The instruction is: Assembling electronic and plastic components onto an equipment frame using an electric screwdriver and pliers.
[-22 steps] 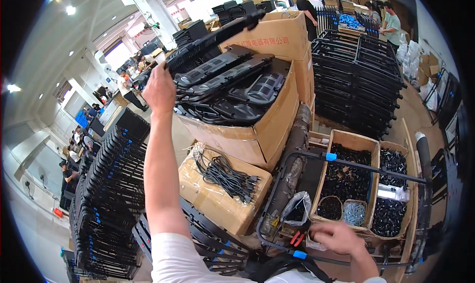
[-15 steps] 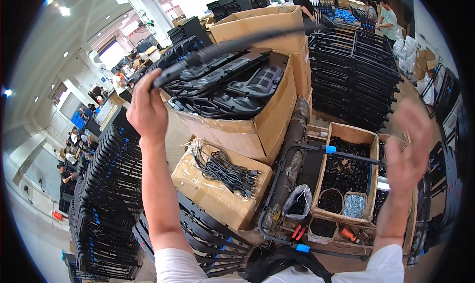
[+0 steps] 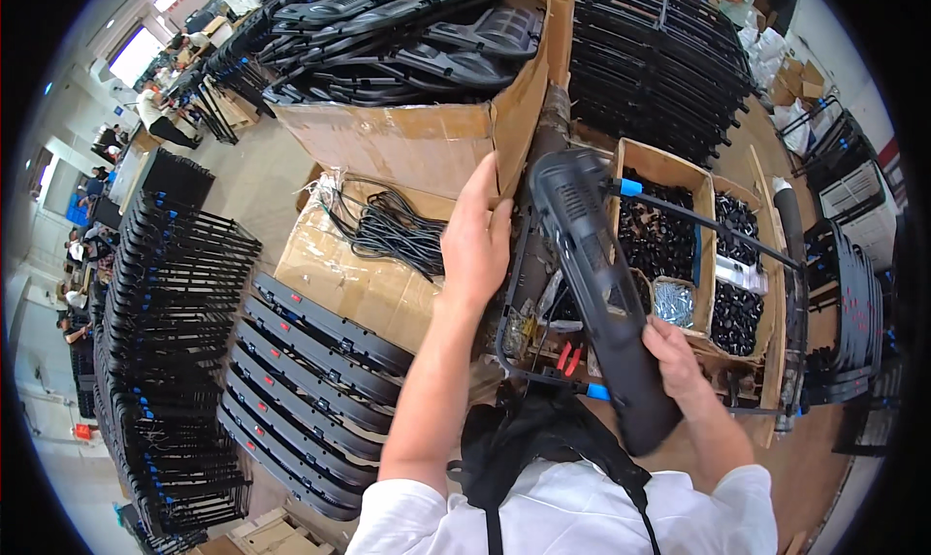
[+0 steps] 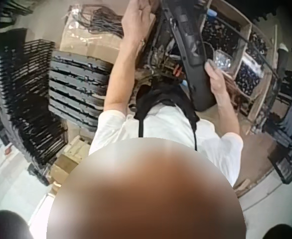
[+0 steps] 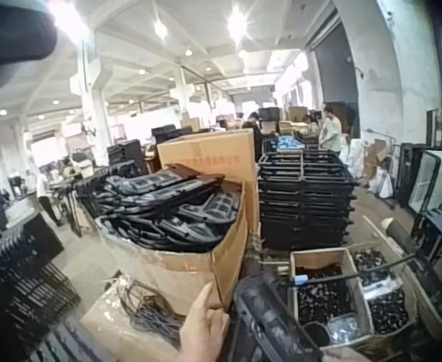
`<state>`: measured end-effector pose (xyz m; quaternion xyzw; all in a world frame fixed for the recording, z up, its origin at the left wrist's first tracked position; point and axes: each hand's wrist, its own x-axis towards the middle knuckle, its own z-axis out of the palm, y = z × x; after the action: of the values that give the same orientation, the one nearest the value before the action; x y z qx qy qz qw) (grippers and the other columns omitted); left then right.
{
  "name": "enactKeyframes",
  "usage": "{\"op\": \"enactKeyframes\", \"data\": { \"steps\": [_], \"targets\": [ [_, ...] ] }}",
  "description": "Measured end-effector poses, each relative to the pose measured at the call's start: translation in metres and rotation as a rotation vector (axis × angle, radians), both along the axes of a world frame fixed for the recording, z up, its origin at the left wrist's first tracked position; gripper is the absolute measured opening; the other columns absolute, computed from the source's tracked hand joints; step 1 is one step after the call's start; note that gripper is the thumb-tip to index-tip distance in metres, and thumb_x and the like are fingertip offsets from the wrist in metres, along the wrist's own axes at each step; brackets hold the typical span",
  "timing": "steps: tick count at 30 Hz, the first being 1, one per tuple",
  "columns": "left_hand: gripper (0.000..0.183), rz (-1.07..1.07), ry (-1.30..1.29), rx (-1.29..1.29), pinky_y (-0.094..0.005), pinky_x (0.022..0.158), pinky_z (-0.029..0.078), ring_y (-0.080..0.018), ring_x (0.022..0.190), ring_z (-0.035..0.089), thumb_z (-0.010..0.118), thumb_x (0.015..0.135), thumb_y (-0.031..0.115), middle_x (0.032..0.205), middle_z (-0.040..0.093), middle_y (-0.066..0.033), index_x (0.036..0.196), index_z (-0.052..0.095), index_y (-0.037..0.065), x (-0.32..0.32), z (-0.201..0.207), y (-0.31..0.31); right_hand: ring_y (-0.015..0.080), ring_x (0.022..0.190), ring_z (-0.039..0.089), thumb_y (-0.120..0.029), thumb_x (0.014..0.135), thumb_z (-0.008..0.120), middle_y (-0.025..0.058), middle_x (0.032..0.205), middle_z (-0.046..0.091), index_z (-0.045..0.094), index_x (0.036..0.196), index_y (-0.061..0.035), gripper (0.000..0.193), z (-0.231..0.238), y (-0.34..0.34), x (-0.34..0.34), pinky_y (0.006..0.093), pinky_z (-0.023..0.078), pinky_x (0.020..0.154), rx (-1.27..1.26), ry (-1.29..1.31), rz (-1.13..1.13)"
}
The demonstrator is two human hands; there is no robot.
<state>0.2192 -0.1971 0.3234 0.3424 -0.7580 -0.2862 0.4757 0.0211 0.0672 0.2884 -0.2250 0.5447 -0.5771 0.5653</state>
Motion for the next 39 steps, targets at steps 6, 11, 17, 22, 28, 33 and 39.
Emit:
{"op": "enactKeyframes", "data": {
  "steps": [6, 11, 17, 22, 28, 33, 39],
  "targets": [
    [0.051, -0.065, 0.049, 0.55, -0.0416, 0.122, 0.037, -0.0349, 0.145, 0.05, 0.042, 0.115, 0.025, 0.152, 0.054, -0.0264, 0.154, 0.044, -0.008, 0.034, -0.164, 0.095, 0.0202, 0.086, 0.062, -0.042, 0.111, 0.051, 0.0109, 0.089, 0.07, 0.069, 0.109, 0.0061, 0.051, -0.158, -0.062, 0.019, 0.0385, 0.05, 0.083, 0.029, 0.664, -0.262],
    [0.058, 0.064, -0.177, 0.5, -0.0503, 0.121, 0.036, -0.0471, 0.142, 0.048, 0.046, 0.113, 0.029, 0.153, 0.05, -0.0339, 0.155, 0.039, -0.011, 0.048, -0.219, 0.137, 0.0451, 0.094, 0.07, -0.043, 0.11, 0.048, 0.0296, 0.094, 0.071, 0.068, 0.108, 0.006, 0.053, -0.201, -0.112, 0.065, 0.0502, 0.052, 0.084, 0.143, 0.828, -0.374],
    [0.053, 0.031, -0.217, 0.531, -0.0466, 0.114, 0.044, -0.0453, 0.135, 0.056, 0.052, 0.111, 0.018, 0.149, 0.055, -0.0313, 0.156, 0.041, -0.007, 0.06, -0.235, 0.134, 0.0438, 0.095, 0.069, -0.046, 0.111, 0.048, 0.0276, 0.095, 0.071, 0.067, 0.112, 0.0048, 0.054, -0.221, -0.138, 0.085, 0.05, 0.051, 0.085, 0.223, 0.779, -0.428],
    [0.05, -0.002, -0.241, 0.526, -0.0437, 0.114, 0.045, -0.0411, 0.137, 0.057, 0.049, 0.112, 0.019, 0.149, 0.056, -0.0298, 0.155, 0.043, -0.006, 0.062, -0.237, 0.133, 0.0396, 0.099, 0.07, -0.044, 0.11, 0.051, 0.0255, 0.101, 0.073, 0.068, 0.118, 0.0043, 0.052, -0.233, -0.131, 0.085, 0.0472, 0.051, 0.087, 0.261, 0.72, -0.455],
    [0.051, 0.034, -0.28, 0.517, -0.0426, 0.115, 0.043, -0.0408, 0.137, 0.056, 0.053, 0.11, 0.017, 0.148, 0.056, -0.0305, 0.154, 0.044, -0.009, 0.067, -0.232, 0.124, 0.0341, 0.094, 0.074, -0.043, 0.103, 0.063, 0.0198, 0.103, 0.076, 0.068, 0.128, 0.001, 0.051, -0.199, -0.105, 0.034, 0.0431, 0.057, 0.087, 0.283, 0.541, -0.129],
    [0.032, -0.123, -0.434, 0.137, -0.0451, 0.101, 0.052, -0.0376, 0.112, 0.067, 0.063, 0.104, 0.013, 0.118, 0.069, -0.0228, 0.132, 0.064, -0.002, -0.022, -0.15, 0.154, 0.0089, 0.065, 0.062, -0.031, 0.106, 0.061, 0.0019, 0.081, 0.067, 0.073, 0.11, 0.0001, 0.034, -0.069, 0.084, -0.061, 0.0238, 0.042, 0.053, 0.302, 0.307, -0.251],
    [0.024, -0.924, -0.782, 0.169, -0.0489, 0.098, 0.054, -0.0372, 0.115, 0.066, 0.067, 0.097, 0.013, 0.12, 0.071, -0.0145, 0.12, 0.073, 0.008, -0.167, -0.279, 0.186, 0.0101, 0.066, 0.065, -0.03, 0.103, 0.066, 0.006, 0.085, 0.075, 0.077, 0.107, -0.0013, 0.031, -0.102, 0.241, -0.049, 0.0265, 0.048, 0.057, 0.479, -0.151, 0.014]
  ]
}}
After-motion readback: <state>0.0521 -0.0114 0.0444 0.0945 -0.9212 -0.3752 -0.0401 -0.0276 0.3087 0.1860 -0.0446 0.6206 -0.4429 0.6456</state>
